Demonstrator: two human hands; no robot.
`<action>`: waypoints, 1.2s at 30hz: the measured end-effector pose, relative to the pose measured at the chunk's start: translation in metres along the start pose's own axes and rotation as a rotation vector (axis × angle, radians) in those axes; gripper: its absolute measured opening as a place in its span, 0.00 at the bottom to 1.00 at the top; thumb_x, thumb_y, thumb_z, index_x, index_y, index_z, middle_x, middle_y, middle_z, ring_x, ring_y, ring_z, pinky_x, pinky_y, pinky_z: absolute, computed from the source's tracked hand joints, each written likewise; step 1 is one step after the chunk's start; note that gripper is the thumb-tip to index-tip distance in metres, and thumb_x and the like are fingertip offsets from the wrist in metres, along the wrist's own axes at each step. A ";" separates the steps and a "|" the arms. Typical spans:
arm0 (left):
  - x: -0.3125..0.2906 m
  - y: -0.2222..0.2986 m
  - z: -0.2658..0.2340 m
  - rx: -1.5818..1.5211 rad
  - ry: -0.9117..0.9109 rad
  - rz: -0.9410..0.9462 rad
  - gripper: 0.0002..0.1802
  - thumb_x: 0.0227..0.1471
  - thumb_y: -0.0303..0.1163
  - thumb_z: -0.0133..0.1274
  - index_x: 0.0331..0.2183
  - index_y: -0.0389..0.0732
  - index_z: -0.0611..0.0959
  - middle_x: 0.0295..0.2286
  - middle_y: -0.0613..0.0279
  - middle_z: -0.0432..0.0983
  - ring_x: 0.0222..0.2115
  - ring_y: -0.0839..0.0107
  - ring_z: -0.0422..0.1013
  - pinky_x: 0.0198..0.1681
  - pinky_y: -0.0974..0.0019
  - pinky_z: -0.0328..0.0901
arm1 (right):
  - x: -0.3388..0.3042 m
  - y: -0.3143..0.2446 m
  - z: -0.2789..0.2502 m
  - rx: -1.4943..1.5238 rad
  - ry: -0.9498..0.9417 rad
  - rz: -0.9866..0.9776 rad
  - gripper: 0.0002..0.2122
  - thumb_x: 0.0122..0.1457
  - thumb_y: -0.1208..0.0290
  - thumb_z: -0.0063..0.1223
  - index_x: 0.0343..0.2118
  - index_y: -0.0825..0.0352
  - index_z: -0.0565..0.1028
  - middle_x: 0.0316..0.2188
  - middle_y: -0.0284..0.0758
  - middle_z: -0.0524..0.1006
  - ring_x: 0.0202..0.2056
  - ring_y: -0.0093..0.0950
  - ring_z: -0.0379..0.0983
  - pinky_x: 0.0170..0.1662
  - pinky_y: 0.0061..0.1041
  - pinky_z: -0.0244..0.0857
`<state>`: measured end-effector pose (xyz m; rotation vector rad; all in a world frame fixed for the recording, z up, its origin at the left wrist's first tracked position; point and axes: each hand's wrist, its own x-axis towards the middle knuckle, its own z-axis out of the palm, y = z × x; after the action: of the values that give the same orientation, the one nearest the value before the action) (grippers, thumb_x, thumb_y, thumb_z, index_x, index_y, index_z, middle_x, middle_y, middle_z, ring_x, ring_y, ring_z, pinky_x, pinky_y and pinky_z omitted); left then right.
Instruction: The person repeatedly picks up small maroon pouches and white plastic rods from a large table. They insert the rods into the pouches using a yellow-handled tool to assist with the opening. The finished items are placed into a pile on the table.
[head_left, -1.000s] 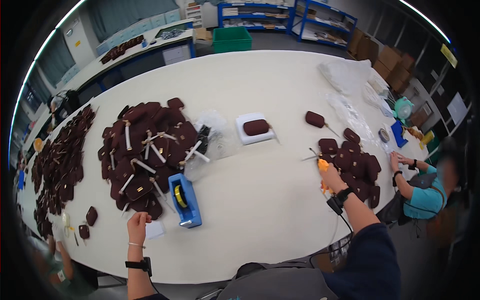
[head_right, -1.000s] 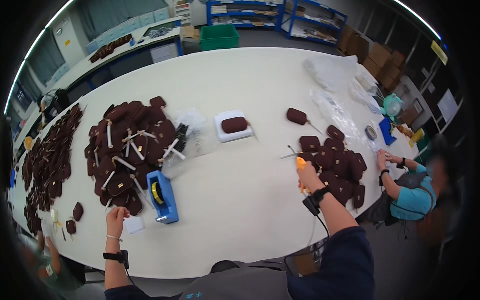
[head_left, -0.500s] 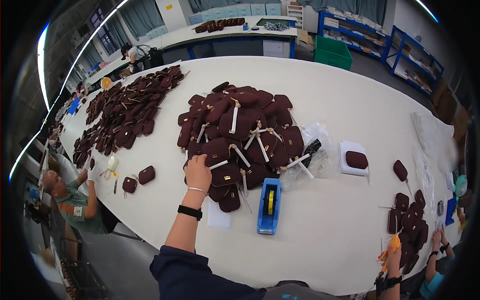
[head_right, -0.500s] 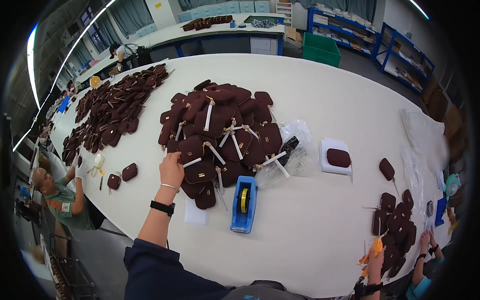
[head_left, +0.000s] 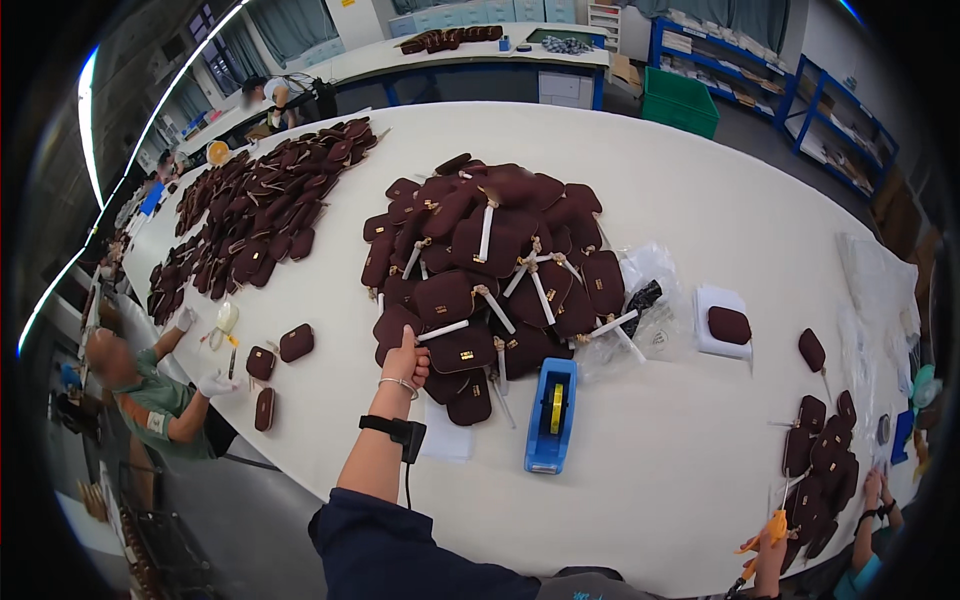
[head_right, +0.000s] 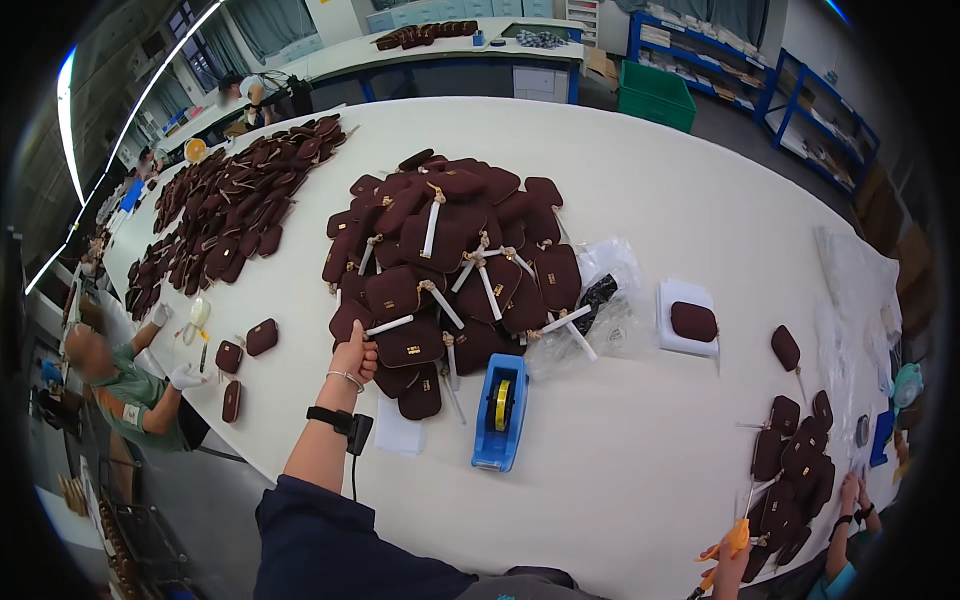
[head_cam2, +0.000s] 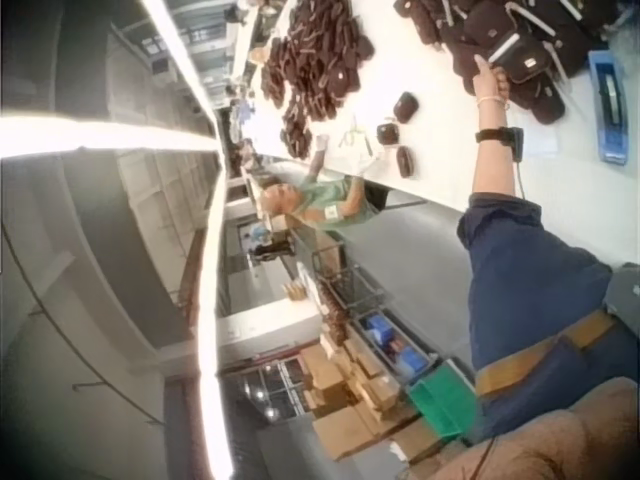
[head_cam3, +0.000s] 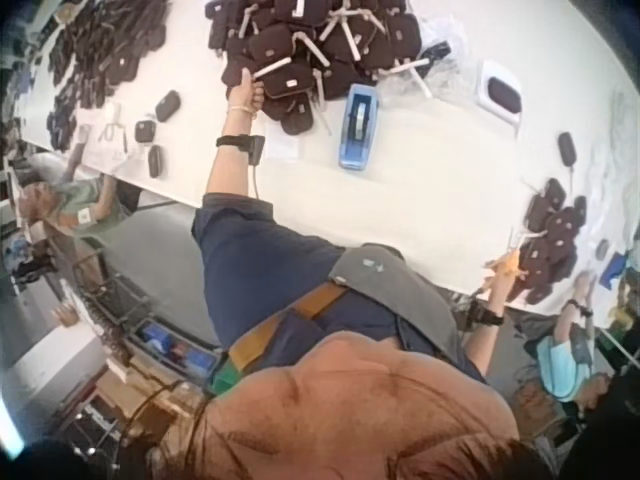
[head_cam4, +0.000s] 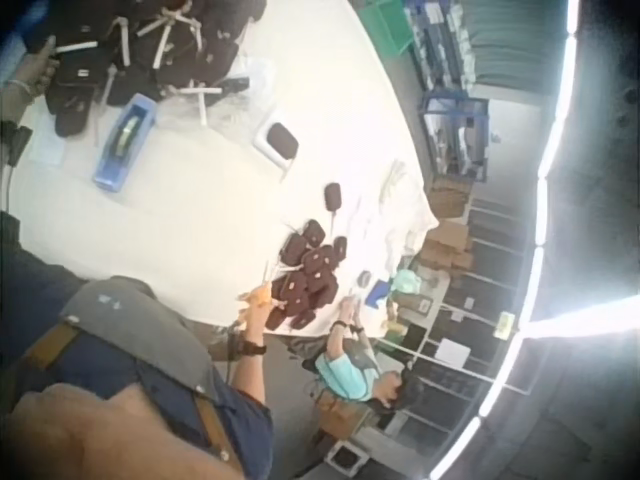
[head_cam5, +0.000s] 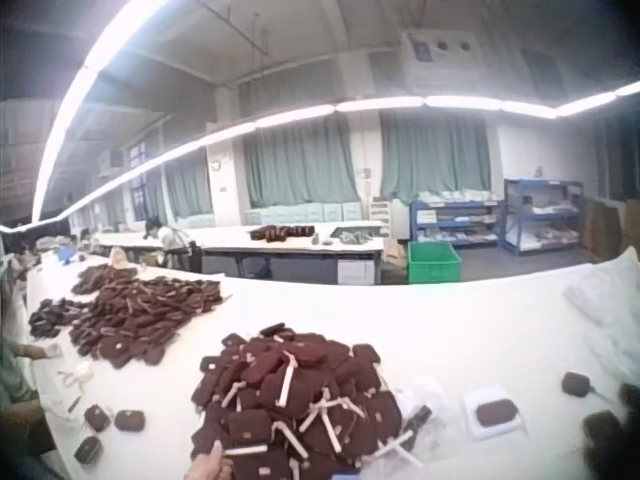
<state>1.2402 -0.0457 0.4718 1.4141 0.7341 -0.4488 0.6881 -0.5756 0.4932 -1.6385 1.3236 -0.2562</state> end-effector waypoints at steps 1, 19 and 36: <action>-0.002 0.000 0.005 -0.058 0.011 -0.021 0.30 0.52 0.64 0.43 0.21 0.45 0.71 0.10 0.77 0.54 0.08 0.84 0.49 0.10 0.78 0.43 | 0.003 0.007 -0.004 -0.008 -0.012 -0.008 0.12 0.62 0.65 0.42 0.44 0.65 0.61 0.20 0.36 0.73 0.21 0.28 0.76 0.11 0.21 0.64; -0.183 -0.135 -0.131 -0.363 0.009 0.749 0.18 0.58 0.38 0.40 0.20 0.39 0.71 0.21 0.61 0.71 0.21 0.73 0.65 0.30 0.70 0.61 | -0.057 -0.112 0.055 -0.167 -0.749 -0.347 0.11 0.60 0.74 0.43 0.43 0.70 0.61 0.23 0.36 0.74 0.23 0.24 0.75 0.14 0.15 0.64; -0.497 -0.514 -0.165 0.570 0.070 0.445 0.14 0.52 0.30 0.52 0.20 0.33 0.72 0.23 0.58 0.68 0.22 0.63 0.65 0.27 0.63 0.61 | -0.235 -0.055 0.137 -1.242 -2.027 -0.902 0.17 0.60 0.59 0.48 0.37 0.71 0.64 0.18 0.47 0.72 0.23 0.43 0.71 0.28 0.35 0.63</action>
<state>0.5073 -0.0194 0.4470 2.0762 0.3303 -0.2639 0.7247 -0.3080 0.5581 -1.9242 -1.0871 1.5893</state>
